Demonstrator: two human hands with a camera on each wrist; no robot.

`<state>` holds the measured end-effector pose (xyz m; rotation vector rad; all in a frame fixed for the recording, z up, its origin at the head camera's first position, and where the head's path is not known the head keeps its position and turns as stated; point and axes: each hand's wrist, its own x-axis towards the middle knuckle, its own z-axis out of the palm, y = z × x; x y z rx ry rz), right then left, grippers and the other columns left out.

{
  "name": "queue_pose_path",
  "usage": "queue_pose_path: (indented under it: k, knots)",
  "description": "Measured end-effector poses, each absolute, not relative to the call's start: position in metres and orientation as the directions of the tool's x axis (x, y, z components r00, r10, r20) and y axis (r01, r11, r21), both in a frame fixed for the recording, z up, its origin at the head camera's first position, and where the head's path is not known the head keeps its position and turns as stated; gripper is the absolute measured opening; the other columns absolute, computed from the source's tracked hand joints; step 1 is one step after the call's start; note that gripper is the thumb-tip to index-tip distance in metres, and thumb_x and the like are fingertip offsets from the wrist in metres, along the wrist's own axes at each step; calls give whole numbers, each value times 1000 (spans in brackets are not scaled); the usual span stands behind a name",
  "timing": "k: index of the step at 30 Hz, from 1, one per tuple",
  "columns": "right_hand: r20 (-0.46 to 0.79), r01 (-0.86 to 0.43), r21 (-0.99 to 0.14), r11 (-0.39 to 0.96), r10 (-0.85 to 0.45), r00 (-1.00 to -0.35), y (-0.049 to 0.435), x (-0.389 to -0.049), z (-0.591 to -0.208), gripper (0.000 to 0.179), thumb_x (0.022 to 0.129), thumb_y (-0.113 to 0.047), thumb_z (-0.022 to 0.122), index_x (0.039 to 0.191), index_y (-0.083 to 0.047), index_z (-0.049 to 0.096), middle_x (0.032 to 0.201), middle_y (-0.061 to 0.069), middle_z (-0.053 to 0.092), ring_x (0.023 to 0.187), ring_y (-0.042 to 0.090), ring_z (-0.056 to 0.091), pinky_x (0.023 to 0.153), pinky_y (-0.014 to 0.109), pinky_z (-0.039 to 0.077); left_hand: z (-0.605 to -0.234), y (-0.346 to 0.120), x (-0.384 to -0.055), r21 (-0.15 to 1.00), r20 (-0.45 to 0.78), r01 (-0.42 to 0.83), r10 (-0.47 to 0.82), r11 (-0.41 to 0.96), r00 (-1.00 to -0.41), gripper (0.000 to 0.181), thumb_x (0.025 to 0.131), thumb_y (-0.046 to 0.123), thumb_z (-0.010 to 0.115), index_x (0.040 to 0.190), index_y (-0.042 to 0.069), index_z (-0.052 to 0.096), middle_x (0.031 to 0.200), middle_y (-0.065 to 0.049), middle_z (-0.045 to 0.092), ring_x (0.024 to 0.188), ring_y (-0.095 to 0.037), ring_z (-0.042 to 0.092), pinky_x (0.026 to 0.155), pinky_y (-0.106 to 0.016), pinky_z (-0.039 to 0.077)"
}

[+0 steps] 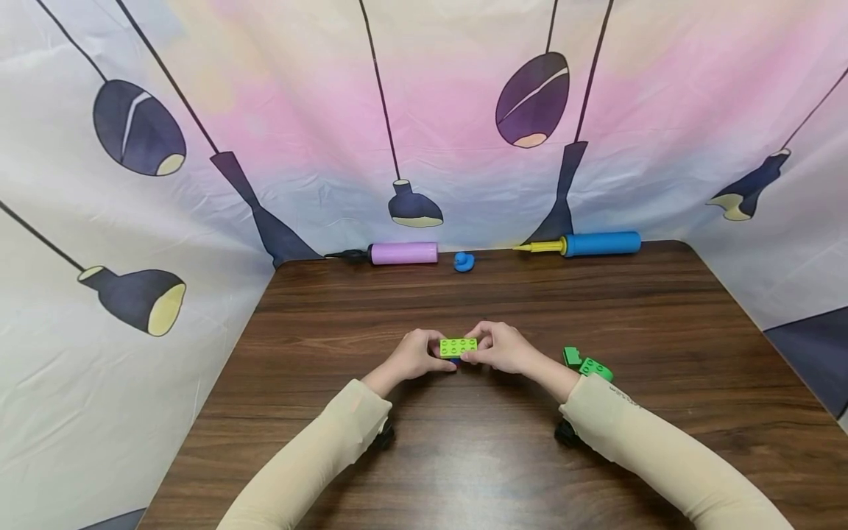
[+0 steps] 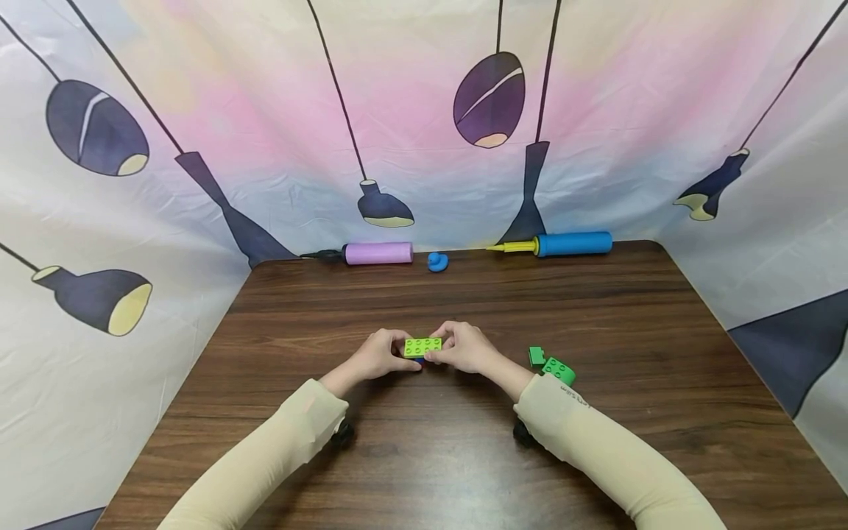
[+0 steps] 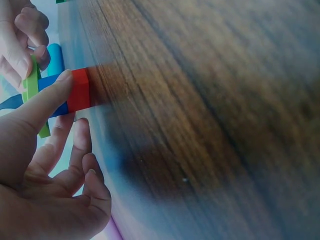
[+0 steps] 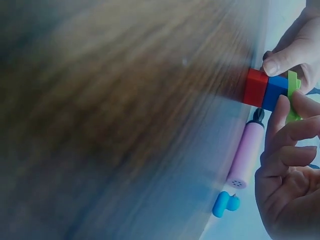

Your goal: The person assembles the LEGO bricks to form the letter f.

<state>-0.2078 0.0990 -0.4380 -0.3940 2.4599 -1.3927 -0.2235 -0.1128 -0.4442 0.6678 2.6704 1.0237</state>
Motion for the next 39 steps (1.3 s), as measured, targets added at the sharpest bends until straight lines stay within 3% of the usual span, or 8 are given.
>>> queue_pose_path:
  k: [12,23,39]
  knots:
    - [-132,-76,-856,512,-357,-925,99,-208,-438,30,84,-22,77,108,-10,65,68,8,66,55,29,59,48,30,43,-444,-112,-223,662,-28,346,484,665,-875,32,74,17,86,97,4,68,68,2,55,61,-9,46,57,-23,38]
    - [-218,28,-878,477,-346,-913,101,-212,-440,29,83,-19,78,107,-10,65,72,6,68,51,18,52,50,30,43,-447,-112,-224,667,-20,346,480,660,-877,30,72,18,87,93,6,69,68,2,55,60,-9,46,57,-23,38]
    - [-216,-19,-870,493,-416,-884,102,-216,-437,31,85,-19,76,108,-7,61,72,7,67,55,24,57,50,30,44,-445,-112,-225,658,-15,358,487,662,-873,27,72,18,86,90,7,69,66,1,54,60,-10,45,56,-23,37]
